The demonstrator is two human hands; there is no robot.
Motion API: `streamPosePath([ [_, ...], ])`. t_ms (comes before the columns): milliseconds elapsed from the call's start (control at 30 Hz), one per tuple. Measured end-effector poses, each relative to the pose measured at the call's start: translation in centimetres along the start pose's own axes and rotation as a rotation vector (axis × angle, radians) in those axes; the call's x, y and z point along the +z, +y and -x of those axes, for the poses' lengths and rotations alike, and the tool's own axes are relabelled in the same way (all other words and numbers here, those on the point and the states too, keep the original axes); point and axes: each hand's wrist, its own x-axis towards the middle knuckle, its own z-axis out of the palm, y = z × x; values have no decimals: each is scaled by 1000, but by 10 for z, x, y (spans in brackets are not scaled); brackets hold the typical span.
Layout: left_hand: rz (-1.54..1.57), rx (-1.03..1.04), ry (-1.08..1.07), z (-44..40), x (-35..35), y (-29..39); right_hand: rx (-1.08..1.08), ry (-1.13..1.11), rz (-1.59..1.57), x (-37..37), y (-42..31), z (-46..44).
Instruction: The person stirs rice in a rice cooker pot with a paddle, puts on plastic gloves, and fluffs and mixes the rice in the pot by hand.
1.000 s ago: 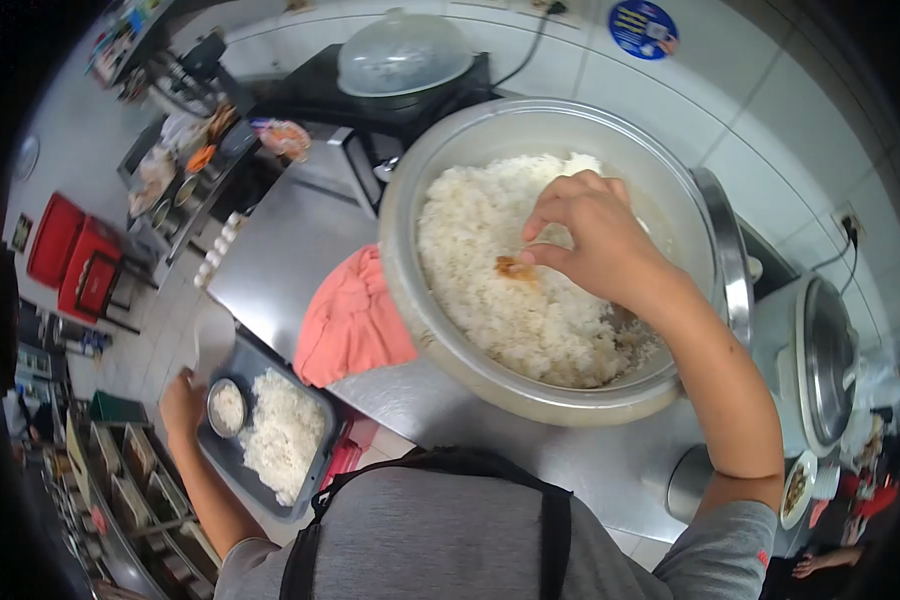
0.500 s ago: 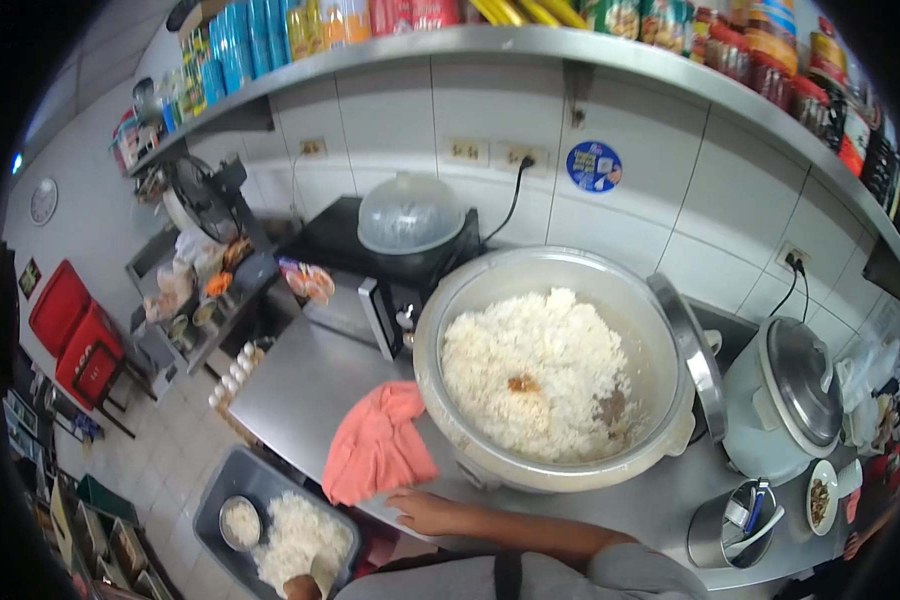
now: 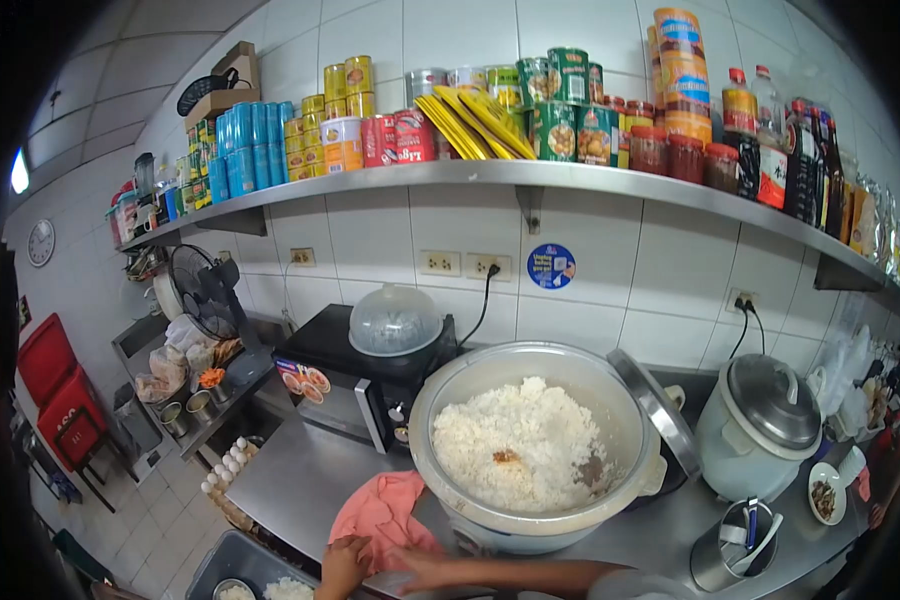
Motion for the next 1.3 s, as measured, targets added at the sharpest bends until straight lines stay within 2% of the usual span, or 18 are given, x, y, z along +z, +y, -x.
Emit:
streamPosePath([
  [33,-22,51,-15,-9,11,-3,-73,-87,-273,-34,-42,18],
  [100,-34,115,-35,-22,34,-8,-193,-186,-54,-108,-113,58],
  [167,-11,138,-56,-24,56,-13,-349,-165,-39,-172,-144,86],
  [267,-30,117,146,-29,67,0,-144,278,347,-265,-204,104],
  [333,-16,82,176,-30,81,-3,-186,591,842,-331,-213,91],
  [367,-12,64,194,-31,85,-6,-262,699,970,-367,-217,80],
  [433,-4,68,223,-31,85,-5,-221,949,994,-429,-225,58],
  [500,0,64,240,-30,81,-5,-308,1137,1270,-512,-219,32],
  [567,10,68,244,-29,78,-4,-96,1338,1252,-559,-220,9],
  [700,31,55,285,-27,82,-6,215,1250,949,-584,-210,-22],
  [767,43,46,303,-28,86,-9,291,1148,958,-594,-203,-26],
  [867,57,29,319,-28,78,-6,266,1213,792,-624,-207,-3],
  [967,70,48,325,-28,85,-9,149,1336,888,-642,-180,7],
  [1000,66,42,314,-28,87,-8,172,1343,808,-625,-179,3],
  [1100,51,23,299,-27,87,-6,378,1131,1009,-613,-177,7],
  [1133,49,24,301,-27,87,-6,312,1203,966,-622,-169,8],
  [1233,31,47,308,-28,87,-7,346,1513,1044,-638,-166,21],
  [1300,14,63,310,-27,85,-11,248,1644,1045,-639,-174,38],
])
